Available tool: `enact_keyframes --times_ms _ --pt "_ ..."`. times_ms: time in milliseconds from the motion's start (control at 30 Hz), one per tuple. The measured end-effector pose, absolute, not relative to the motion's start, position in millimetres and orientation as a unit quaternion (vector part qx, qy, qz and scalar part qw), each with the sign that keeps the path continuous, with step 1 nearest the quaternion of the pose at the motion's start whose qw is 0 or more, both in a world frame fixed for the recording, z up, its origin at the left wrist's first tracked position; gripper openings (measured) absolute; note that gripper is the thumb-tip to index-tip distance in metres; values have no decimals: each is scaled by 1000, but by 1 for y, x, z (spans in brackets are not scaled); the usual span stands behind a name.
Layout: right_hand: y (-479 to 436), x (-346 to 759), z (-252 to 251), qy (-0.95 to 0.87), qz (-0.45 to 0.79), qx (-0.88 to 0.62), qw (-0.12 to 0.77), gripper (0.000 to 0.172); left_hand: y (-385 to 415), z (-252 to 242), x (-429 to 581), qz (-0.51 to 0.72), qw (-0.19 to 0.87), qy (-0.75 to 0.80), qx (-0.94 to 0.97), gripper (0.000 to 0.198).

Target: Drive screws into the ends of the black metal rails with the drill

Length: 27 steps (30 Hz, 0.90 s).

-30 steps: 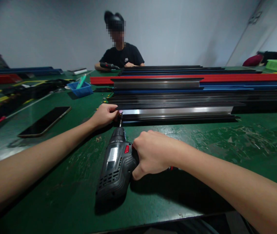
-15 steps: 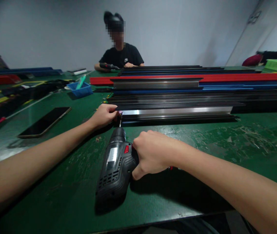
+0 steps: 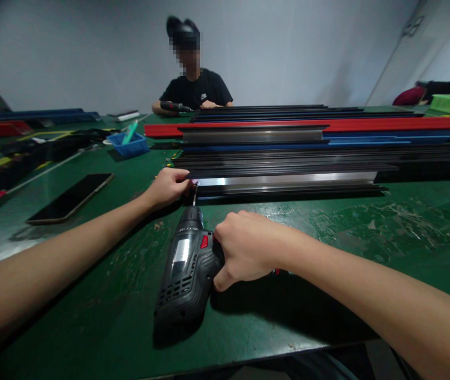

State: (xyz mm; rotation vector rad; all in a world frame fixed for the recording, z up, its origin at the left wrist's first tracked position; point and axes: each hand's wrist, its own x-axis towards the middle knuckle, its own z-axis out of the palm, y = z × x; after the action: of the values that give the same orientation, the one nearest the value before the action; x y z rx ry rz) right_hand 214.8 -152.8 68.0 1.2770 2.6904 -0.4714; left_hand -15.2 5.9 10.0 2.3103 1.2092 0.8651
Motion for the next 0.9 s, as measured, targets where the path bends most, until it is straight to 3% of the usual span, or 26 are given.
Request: enact_keyframes --times_ms 900 --pt "-152 215 66 894 -152 419 57 53 4 13 -15 299 188 446 822 28"
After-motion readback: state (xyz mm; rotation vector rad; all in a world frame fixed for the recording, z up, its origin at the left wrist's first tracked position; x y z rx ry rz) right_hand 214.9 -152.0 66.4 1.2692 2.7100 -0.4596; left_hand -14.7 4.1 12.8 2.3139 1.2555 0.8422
